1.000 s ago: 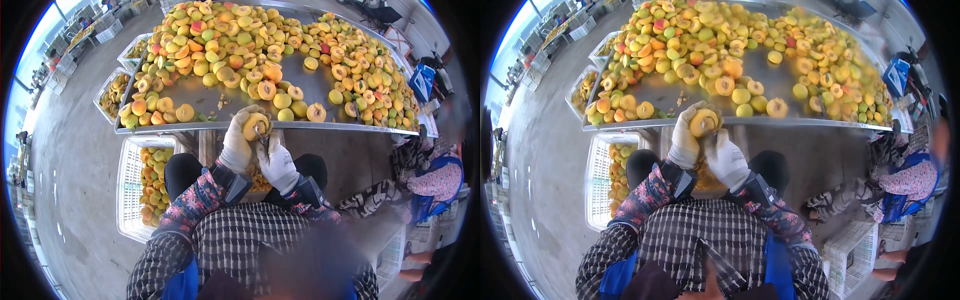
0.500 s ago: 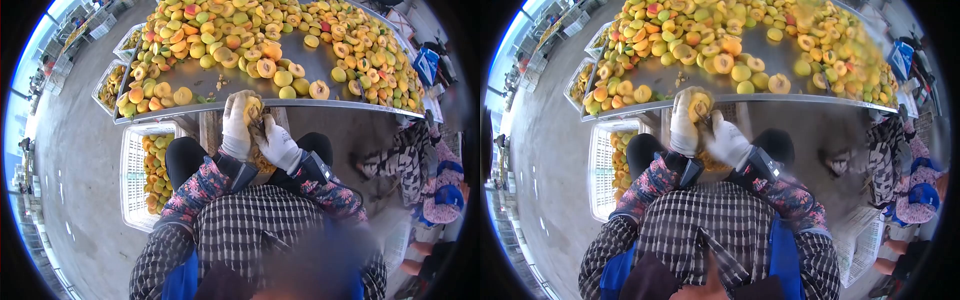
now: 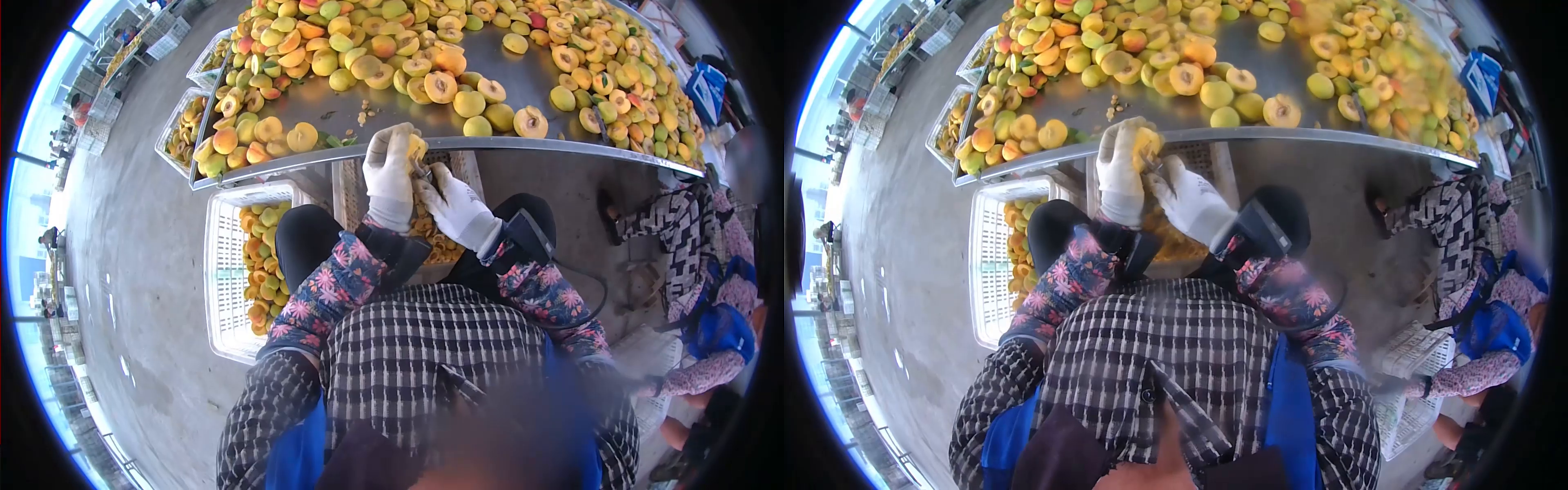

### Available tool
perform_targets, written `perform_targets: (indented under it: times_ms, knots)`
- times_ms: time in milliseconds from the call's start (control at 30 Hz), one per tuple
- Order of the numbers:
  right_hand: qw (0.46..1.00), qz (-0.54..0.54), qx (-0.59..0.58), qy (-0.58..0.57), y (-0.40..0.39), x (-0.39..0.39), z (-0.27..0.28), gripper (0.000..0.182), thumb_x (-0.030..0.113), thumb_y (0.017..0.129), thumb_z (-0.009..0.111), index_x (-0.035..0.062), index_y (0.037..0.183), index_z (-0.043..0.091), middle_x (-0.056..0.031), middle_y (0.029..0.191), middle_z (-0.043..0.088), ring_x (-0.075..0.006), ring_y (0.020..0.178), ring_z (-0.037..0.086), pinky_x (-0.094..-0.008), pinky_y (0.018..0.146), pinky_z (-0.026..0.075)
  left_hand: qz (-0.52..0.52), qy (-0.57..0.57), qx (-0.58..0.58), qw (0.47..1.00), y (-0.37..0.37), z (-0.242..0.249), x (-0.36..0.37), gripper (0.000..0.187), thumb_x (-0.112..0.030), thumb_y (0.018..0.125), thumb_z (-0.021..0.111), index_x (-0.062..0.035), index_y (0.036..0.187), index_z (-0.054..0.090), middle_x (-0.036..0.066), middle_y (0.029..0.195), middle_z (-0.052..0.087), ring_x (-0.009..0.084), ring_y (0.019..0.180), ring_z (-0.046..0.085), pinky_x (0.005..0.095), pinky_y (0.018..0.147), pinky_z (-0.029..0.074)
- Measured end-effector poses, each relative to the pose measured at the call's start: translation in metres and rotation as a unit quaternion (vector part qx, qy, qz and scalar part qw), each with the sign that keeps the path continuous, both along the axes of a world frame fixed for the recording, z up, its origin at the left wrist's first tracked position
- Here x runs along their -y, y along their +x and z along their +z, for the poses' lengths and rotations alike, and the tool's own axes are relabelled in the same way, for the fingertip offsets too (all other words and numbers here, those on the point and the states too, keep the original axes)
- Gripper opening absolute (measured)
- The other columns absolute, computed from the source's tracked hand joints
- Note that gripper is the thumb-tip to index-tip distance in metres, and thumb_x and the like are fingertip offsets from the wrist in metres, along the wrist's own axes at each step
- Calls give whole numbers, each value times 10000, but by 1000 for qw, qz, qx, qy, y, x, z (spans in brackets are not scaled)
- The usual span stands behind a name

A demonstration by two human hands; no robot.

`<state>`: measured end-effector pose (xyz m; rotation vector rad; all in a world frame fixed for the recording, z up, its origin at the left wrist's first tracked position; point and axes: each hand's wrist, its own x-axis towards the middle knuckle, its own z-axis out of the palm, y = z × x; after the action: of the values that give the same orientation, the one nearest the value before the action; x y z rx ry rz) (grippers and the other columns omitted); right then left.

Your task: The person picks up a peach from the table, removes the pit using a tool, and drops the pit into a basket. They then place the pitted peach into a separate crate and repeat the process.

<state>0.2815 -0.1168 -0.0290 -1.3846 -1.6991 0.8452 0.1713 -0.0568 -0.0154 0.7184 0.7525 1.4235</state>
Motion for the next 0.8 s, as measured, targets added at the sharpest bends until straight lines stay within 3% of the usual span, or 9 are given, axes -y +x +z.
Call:
perform_targets:
  times_ms: [133,300,433,533,567,633,700,767,800]
  knots:
    - [998,-63,0,-2,-12,4,-2,283,239,957,532,-6,1093,490,-302,873,620,-473,860,596,-508,723,468,-1,-40,16,999,1,0,0,180,-198,935,630,-18,948,622,66,869,666,132,794,626,256,728,509]
    - [996,38,74,11,13,6,9,326,183,946,532,-37,1178,471,-295,967,618,-471,943,589,-460,734,471,-124,-97,-29,987,-10,9,-9,209,-215,954,577,-11,925,607,96,846,647,192,770,642,300,686,536]
    - [995,12,-49,-85,-7,4,-3,317,184,953,520,-45,1172,496,-210,881,601,-372,861,601,-406,737,462,-85,-76,13,993,-6,10,-9,176,-199,935,608,-24,911,598,93,824,646,199,736,652,303,637,548]
    - [968,102,100,205,1,1,-24,298,189,973,497,-44,1159,509,-185,864,591,-323,839,589,-400,738,459,-108,-54,-36,992,-11,7,-7,230,-239,952,574,-14,919,604,102,822,650,200,737,649,292,640,542]
    - [900,123,284,307,12,-1,-26,263,155,986,480,-26,1174,511,-172,909,601,-318,834,587,-393,757,461,-131,-42,-75,988,-14,7,-11,275,-266,971,538,-4,925,607,110,828,649,205,748,645,290,654,539]
    - [988,93,99,80,9,1,3,270,136,987,479,-23,1204,502,-171,939,606,-309,841,587,-364,767,461,-179,-48,-127,974,-19,9,-15,334,-304,992,496,3,933,612,119,832,651,205,750,641,286,659,530]
    - [987,103,-47,-113,10,-1,9,338,160,989,506,-23,1271,476,-116,984,619,-219,869,589,-300,786,455,-226,-87,-152,958,-24,15,-20,355,-325,995,484,-1,938,618,122,829,658,193,736,638,285,641,519]
    - [975,144,-147,-82,5,-6,-40,377,189,990,520,-30,1293,467,-67,986,610,-154,892,569,-283,789,454,-257,-97,-109,955,-32,5,-24,350,-328,992,490,-8,941,624,119,823,662,184,728,638,287,637,510]
    - [973,114,-161,-116,3,-3,-18,377,196,1002,507,-27,1303,467,-30,998,582,-110,894,535,-272,796,452,-278,-92,-85,952,-29,-1,-32,348,-330,990,493,-12,943,627,117,820,664,180,724,639,288,634,505]
